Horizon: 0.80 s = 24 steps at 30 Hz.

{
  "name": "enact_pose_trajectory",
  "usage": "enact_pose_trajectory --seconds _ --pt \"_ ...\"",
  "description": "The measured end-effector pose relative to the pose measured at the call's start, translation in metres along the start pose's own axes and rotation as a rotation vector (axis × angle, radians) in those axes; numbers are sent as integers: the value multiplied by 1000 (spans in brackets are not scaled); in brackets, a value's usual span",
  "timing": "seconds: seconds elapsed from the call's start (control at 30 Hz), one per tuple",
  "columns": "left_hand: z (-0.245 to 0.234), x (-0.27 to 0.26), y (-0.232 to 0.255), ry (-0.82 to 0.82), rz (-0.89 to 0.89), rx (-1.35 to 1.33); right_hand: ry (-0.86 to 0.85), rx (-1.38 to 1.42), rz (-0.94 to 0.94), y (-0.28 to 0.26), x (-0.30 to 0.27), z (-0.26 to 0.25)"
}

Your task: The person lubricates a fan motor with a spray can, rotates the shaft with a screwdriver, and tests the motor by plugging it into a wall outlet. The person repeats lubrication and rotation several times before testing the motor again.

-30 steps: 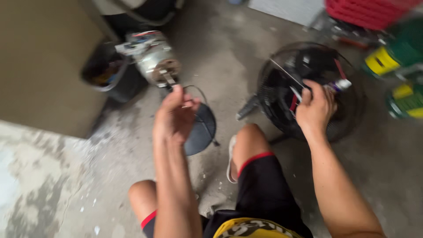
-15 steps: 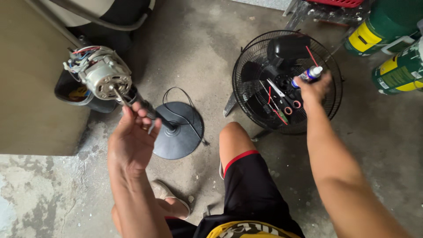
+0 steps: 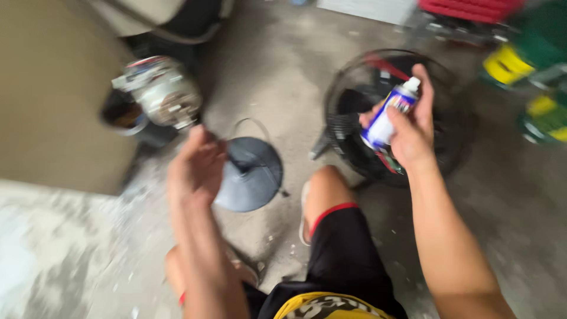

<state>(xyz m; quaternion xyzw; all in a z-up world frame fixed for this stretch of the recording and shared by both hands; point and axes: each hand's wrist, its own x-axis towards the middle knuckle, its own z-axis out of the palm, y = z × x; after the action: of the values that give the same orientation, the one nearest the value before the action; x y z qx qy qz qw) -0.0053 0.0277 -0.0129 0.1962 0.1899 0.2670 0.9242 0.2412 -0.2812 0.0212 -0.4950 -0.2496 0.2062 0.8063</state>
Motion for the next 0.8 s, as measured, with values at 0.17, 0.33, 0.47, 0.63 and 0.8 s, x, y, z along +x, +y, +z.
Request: enact_pose_trajectory --seconds 0.17,0.33,0.47,0.63,0.8 --pt "-9 17 -18 153 145 204 -106 -478 -43 26 -18 113" --pt "14 -4 -22 291 227 317 -315 -811 -594 48 -19 190" --pt "21 -13 -25 292 261 323 -390 -858 -618 49 -13 220" --pt "23 -7 -27 295 269 369 -389 -1004 -639 54 -6 233" --pt "29 1 -33 289 358 352 -347 -1064 -702 62 -6 237"
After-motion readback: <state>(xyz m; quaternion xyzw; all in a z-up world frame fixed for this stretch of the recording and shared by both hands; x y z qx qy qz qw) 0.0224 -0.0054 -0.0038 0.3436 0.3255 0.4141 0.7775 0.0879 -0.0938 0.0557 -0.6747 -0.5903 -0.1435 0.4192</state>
